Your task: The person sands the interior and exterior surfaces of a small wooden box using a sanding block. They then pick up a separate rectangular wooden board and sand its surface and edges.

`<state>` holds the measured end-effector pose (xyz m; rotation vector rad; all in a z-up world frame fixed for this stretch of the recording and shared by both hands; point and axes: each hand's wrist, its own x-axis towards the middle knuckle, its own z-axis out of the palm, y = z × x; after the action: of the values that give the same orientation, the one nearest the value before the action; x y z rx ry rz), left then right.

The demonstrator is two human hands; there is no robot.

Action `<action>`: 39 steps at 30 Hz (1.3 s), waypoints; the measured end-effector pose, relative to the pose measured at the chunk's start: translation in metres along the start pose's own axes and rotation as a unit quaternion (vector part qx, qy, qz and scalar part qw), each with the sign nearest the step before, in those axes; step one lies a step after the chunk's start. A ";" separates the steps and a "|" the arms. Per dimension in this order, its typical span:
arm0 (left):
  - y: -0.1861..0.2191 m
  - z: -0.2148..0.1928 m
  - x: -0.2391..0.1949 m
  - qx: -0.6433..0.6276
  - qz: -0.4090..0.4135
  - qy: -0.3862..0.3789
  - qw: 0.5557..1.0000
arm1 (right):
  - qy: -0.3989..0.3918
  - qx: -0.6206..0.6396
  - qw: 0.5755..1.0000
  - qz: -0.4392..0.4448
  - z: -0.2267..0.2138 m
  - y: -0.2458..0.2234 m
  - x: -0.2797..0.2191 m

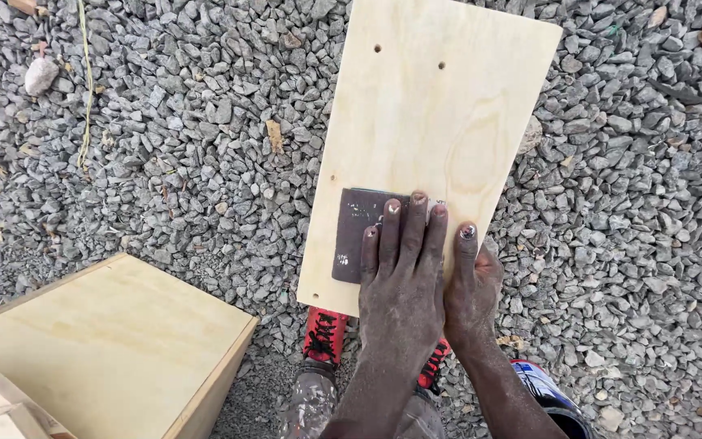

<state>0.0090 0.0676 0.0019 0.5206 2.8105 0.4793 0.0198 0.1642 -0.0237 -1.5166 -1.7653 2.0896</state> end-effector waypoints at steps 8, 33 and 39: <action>-0.020 0.020 -0.046 0.143 0.039 0.011 0.989 | -0.013 -0.083 0.996 0.031 0.005 0.002 0.003; -0.096 -0.007 0.031 0.071 0.199 -0.042 0.977 | 0.007 -0.081 0.997 -0.002 0.019 0.114 0.015; -0.054 -0.015 0.190 0.049 0.142 0.031 0.988 | 0.021 -0.098 0.994 -0.034 0.045 0.075 0.002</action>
<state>-0.1843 0.0884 -0.0374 0.9516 2.8425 0.4169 0.0293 0.1047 -0.0867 -1.5055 -2.0282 1.8878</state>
